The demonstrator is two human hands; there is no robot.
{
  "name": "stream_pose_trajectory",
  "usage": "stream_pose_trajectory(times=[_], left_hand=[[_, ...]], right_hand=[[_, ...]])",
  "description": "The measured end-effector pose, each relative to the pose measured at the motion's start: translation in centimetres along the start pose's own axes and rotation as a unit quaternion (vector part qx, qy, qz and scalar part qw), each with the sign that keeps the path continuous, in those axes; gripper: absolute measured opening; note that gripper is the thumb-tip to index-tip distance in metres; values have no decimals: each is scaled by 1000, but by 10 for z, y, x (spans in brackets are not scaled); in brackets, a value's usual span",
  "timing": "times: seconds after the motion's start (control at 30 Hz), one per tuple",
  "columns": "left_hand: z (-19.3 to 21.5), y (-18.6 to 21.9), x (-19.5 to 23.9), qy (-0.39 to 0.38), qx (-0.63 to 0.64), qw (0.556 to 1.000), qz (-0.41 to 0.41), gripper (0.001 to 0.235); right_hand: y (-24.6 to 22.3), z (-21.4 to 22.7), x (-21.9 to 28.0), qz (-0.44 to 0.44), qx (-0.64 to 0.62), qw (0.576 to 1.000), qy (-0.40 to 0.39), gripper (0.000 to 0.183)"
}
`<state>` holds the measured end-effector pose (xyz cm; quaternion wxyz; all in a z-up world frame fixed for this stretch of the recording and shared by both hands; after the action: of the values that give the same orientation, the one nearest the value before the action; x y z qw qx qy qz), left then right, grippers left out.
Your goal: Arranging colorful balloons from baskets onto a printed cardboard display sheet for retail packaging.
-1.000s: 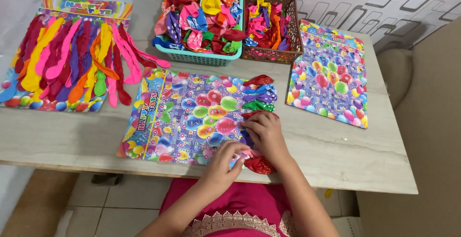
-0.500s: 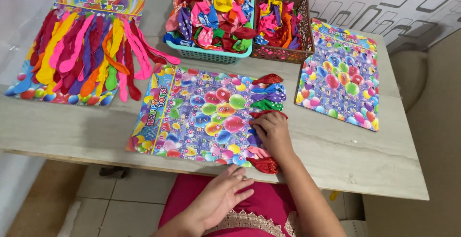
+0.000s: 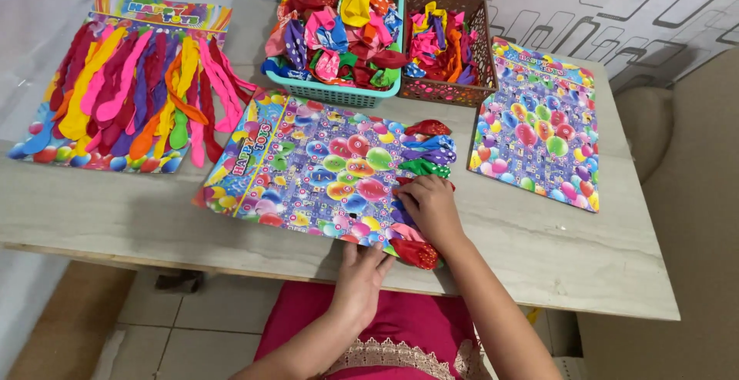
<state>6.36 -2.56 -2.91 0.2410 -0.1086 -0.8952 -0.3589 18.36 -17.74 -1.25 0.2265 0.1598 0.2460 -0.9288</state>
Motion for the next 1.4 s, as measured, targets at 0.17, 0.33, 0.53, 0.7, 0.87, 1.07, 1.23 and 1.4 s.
stream_pose_trajectory(times=[0.17, 0.33, 0.53, 0.7, 0.87, 1.07, 1.23, 1.4], left_hand=[[-5, 2, -9, -13, 9, 1000, -14, 66], [-7, 7, -8, 5, -21, 1000, -5, 62], [12, -9, -29, -26, 4, 999, -26, 60], [12, -6, -29, -57, 14, 998, -33, 62], [9, 6, -18, -42, -31, 999, 9, 59], [22, 8, -19, -57, -3, 998, 32, 52], [16, 13, -15, -17, 3, 998, 65, 60], [42, 76, 15, -295, -572, 760, 90, 43]], right_hand=[[3, 0, -9, -6, 2, 1000, -13, 14], [3, -2, -12, -26, -12, 999, -26, 14], [3, -5, -11, -7, -16, 1000, -23, 8], [-2, 2, -6, 62, -40, 997, 2, 11], [1, -3, -4, 35, -27, 999, -11, 12], [1, -8, -5, 24, -26, 999, -15, 11], [0, -10, -7, 4, -10, 1000, -14, 12], [3, -7, -4, 6, -23, 1000, -21, 10]])
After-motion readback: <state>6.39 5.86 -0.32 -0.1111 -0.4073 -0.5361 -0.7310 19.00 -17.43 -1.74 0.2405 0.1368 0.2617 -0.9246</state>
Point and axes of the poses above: each hand's wrist, its own x-axis away from the middle knuckle, its own z-axis out of the back of the hand, y = z × x, the point moved 4 cm from there along -x, towards the middle knuckle, and after that the axes turned 3 degrees about -x, right-handed, at the moved point
